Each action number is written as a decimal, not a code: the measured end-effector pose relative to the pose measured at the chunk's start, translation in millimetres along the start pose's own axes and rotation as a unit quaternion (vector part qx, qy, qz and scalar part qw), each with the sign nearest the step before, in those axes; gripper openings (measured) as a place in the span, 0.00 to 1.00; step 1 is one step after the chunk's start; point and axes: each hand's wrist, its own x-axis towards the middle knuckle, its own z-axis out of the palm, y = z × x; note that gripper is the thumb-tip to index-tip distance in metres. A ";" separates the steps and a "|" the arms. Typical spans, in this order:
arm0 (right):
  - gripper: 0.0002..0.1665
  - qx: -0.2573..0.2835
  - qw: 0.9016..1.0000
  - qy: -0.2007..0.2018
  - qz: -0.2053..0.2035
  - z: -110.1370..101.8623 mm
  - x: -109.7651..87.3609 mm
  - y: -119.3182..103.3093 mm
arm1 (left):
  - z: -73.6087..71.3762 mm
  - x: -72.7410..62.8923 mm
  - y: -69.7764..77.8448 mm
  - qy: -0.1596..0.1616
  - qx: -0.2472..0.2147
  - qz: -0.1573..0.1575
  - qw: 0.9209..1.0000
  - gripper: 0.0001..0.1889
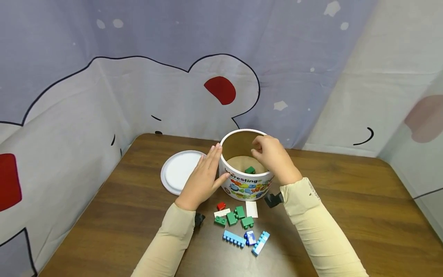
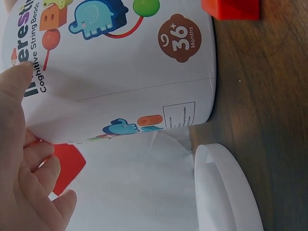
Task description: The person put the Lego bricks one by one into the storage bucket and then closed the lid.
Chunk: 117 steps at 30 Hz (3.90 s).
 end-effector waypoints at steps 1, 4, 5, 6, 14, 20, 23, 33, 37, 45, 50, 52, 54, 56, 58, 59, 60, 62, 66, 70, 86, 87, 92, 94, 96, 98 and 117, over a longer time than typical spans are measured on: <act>0.10 0.009 1.000 0.013 -0.005 -2.0 -3.3 -0.6 | 0.2 0.0 0.1 0.000 0.000 0.000 1.000 0.43; 0.08 0.040 0.998 0.045 -0.015 -9.5 -13.6 -3.8 | 0.9 -0.2 -0.1 0.000 0.002 0.000 1.000 0.43; 0.07 0.047 0.997 0.053 -0.020 -12.3 -17.4 -5.5 | 1.0 -0.4 -0.3 0.001 0.002 0.001 1.000 0.43; 0.07 0.054 0.996 0.060 -0.025 -15.2 -21.3 -7.2 | 1.2 -0.4 -0.7 0.002 0.003 0.001 1.000 0.43; 0.03 0.089 0.989 0.092 -0.077 -30.2 -56.0 -19.6 | -0.2 -1.4 -1.6 0.001 0.000 -0.001 1.000 0.43; 0.06 0.107 0.980 0.089 -0.143 -28.1 -83.6 -19.2 | 0.8 -1.5 -1.2 0.007 0.001 0.005 1.000 0.43; 0.08 0.113 0.979 0.073 -0.155 -24.5 -94.8 -17.3 | 0.7 -1.4 -0.7 0.008 0.001 0.005 1.000 0.43; 0.11 0.069 0.985 -0.090 -0.127 -8.3 -121.9 -7.6 | 1.3 -2.6 -0.4 0.007 0.000 0.006 1.000 0.44; 0.14 0.063 0.979 -0.157 -0.111 1.1 -129.3 -4.3 | 1.5 -2.7 -0.7 0.007 0.000 0.007 1.000 0.44; 0.15 0.071 0.956 -0.250 -0.137 16.5 -137.7 9.2 | 0.1 -2.8 -0.4 0.007 -0.002 0.005 1.000 0.43; 0.14 0.094 0.942 -0.287 -0.147 21.7 -138.6 14.5 | -0.2 -2.1 -0.7 0.006 -0.002 0.002 1.000 0.44; 0.14 0.100 0.939 -0.298 -0.142 22.9 -137.9 14.8 | -0.5 -2.0 -0.7 0.005 -0.003 0.000 1.000 0.44; 0.14 0.104 0.937 -0.300 -0.145 24.4 -137.0 15.4 | -0.6 -2.0 -0.6 0.005 -0.005 -0.001 1.000 0.44; 0.13 0.108 0.935 -0.301 -0.150 25.3 -135.9 15.6 | -0.7 -1.8 -0.4 0.004 -0.007 -0.003 1.000 0.44; 0.12 0.111 0.934 -0.303 -0.154 26.0 -135.1 16.0 | -0.7 -1.7 -0.3 0.003 -0.007 -0.004 1.000 0.44; 0.12 0.113 0.933 -0.303 -0.155 26.3 -134.8 16.2 | -0.7 -1.6 -0.3 0.003 -0.007 -0.003 1.000 0.44; 0.12 0.115 0.933 -0.304 -0.156 26.5 -134.6 16.6 | -0.7 -1.6 -0.2 0.004 -0.007 -0.002 1.000 0.43; 0.12 0.120 0.931 -0.306 -0.158 27.0 -134.7 17.6 | -0.6 -1.5 -0.1 0.004 -0.007 0.000 1.000 0.43; 0.12 0.128 0.929 -0.304 -0.167 27.2 -136.0 20.9 | -0.1 -1.5 -0.1 0.005 -0.008 0.003 1.000 0.44; 0.12 0.140 0.927 -0.301 -0.174 26.7 -136.8 24.9 | 0.5 -1.6 -0.7 0.003 -0.009 0.001 1.000 0.44; 0.10 0.188 0.930 -0.243 -0.203 18.1 -129.5 25.7 | 0.9 -2.1 -1.0 0.004 -0.008 0.000 1.000 0.44; 0.10 0.189 0.930 -0.237 -0.207 17.5 -129.4 25.7 | 0.9 -2.0 -1.0 0.005 -0.008 0.001 1.000 0.44; 0.09 0.184 0.936 -0.203 -0.220 14.3 -128.5 24.0 | 0.6 -2.8 -1.5 0.001 -0.009 0.000 1.000 0.44; 0.09 0.181 0.939 -0.189 -0.224 11.7 -128.0 22.6 | 0.4 -3.4 -1.7 0.001 -0.009 0.000 1.000 0.44; 0.09 0.181 0.941 -0.170 -0.228 9.0 -127.1 20.7 | -0.1 -4.0 -1.7 0.001 -0.010 0.001 1.000 0.43; 0.10 0.184 0.944 -0.144 -0.232 6.2 -125.9 18.8 | -0.4 -4.5 -1.8 0.005 -0.011 0.003 1.000 0.43; 0.18 0.234 0.946 0.104 -0.200 -18.3 -105.2 -1.2 | 0.8 -3.7 -2.1 0.003 -0.011 0.004 1.000 0.43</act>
